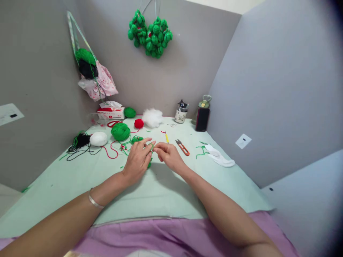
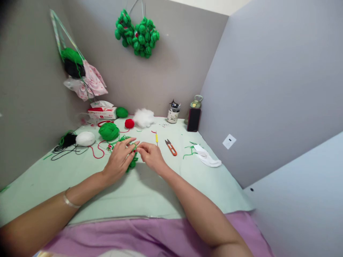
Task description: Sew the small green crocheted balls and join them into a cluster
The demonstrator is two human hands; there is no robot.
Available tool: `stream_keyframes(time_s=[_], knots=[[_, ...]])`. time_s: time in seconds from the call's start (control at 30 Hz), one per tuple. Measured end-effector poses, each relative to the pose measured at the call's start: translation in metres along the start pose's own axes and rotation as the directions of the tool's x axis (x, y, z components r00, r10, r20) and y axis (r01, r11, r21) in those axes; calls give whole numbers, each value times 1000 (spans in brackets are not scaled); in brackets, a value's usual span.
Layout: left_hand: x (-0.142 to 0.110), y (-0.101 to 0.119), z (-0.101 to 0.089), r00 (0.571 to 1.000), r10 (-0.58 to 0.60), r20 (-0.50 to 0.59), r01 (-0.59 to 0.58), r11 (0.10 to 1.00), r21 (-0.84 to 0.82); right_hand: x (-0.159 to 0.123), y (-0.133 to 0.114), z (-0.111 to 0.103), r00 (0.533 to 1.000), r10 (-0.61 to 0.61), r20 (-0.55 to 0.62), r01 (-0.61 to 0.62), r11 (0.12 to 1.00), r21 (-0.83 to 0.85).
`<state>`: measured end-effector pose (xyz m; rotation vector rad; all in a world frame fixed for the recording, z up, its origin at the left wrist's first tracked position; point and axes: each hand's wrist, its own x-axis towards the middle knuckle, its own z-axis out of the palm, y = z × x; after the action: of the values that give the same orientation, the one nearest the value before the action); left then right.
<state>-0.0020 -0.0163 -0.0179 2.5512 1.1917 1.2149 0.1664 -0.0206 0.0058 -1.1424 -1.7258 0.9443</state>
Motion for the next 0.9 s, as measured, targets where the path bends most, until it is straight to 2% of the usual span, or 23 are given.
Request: stream_keyframes(time_s=[0.13, 0.3, 0.47, 0.9], knots=[[0, -1, 0, 999, 42, 2, -42, 999, 23, -2, 0, -1, 998, -61, 7, 61, 995, -81], [1, -5, 1, 997, 78, 17, -79, 997, 22, -1, 2, -2, 999, -50, -9, 49, 994, -93], [1, -8, 3, 997, 67, 28, -67, 998, 14, 1, 5, -4, 998, -57, 5, 57, 994, -95], [1, -11, 5, 992, 47, 116, -53, 997, 51, 7, 9, -8, 996, 37, 79, -46, 993, 111]])
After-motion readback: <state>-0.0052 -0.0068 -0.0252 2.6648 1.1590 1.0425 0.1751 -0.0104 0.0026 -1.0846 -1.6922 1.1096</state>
